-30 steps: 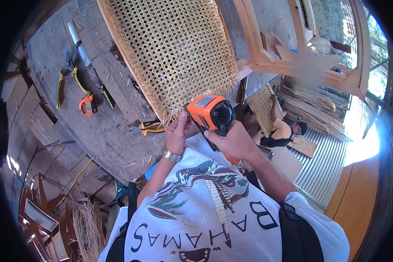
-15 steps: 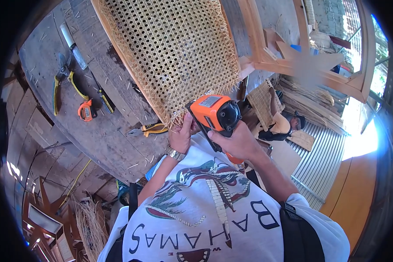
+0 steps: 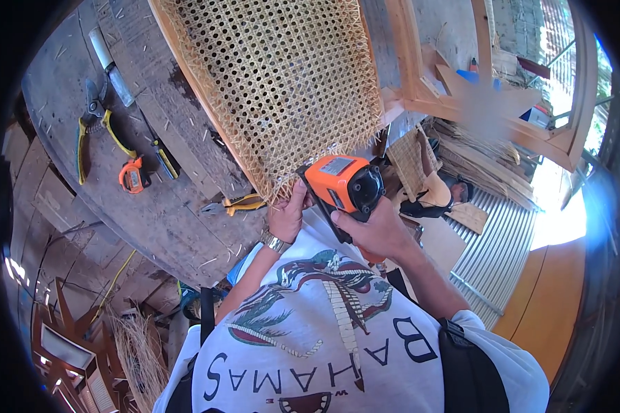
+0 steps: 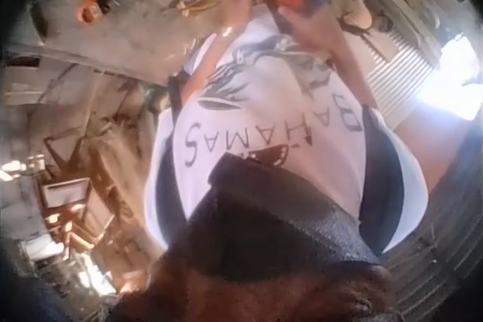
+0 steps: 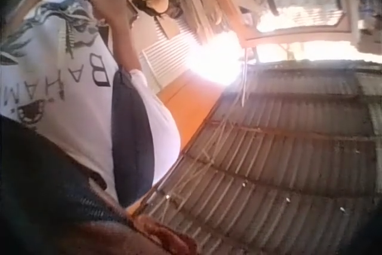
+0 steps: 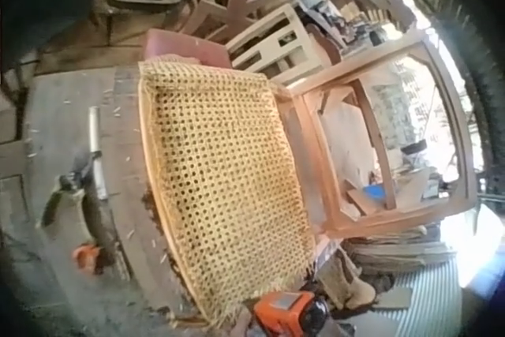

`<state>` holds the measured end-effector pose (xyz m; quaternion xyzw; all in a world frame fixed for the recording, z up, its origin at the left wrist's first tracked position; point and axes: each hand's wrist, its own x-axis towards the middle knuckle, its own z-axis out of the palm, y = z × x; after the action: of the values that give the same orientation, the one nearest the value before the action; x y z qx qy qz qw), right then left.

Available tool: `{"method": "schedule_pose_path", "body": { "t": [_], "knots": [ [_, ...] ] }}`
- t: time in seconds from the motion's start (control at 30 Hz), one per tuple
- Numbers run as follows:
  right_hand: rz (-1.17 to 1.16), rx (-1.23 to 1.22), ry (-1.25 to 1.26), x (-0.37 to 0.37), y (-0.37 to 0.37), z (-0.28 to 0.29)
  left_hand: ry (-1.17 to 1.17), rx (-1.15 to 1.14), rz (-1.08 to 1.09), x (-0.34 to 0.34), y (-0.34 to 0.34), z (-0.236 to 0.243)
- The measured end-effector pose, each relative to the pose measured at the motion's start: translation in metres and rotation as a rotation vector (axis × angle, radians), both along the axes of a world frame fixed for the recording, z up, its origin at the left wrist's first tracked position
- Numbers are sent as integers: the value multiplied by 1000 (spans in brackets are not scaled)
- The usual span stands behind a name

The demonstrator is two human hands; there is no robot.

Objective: Attaching a woven cane seat to a wooden chair frame using a pneumatic staple gun.

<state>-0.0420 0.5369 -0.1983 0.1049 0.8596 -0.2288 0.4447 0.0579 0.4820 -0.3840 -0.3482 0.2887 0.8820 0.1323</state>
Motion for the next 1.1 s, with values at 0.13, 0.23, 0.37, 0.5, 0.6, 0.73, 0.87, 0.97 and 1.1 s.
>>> {"method": "schedule_pose_path", "body": {
  "t": [0.13, 0.23, 0.37, 0.5, 0.6, 0.73, 0.87, 0.97, 1.1],
  "knots": [
    [9, -10, -15, -2, -6, 1, 8, -20, -8, 1, 3, -3],
    [30, -17, 9, 0, -5, -2, 29, -46, -13, 1, 1, -3],
    [21, 42, -38, -3, -9, -6, 19, -26, 10, 2, 4, -6],
    [137, 45, 44, 0, -10, -10, -5, -9, 12, 4, 5, -6],
    [193, 27, 112, 3, -10, -12, -17, 13, 28, 4, 8, -7],
    [137, 83, 124, 13, -16, -12, -20, 40, 86, 5, 15, -12],
    [159, 52, 123, 19, -7, -14, -51, 206, 114, 7, 13, -9],
    [-39, 130, -51, 2, -12, 1, 154, 100, -80, 26, 5, -26],
    [-95, -40, 178, -1, 3, 12, 217, 202, 49, 29, -23, -3]
  ]
}}
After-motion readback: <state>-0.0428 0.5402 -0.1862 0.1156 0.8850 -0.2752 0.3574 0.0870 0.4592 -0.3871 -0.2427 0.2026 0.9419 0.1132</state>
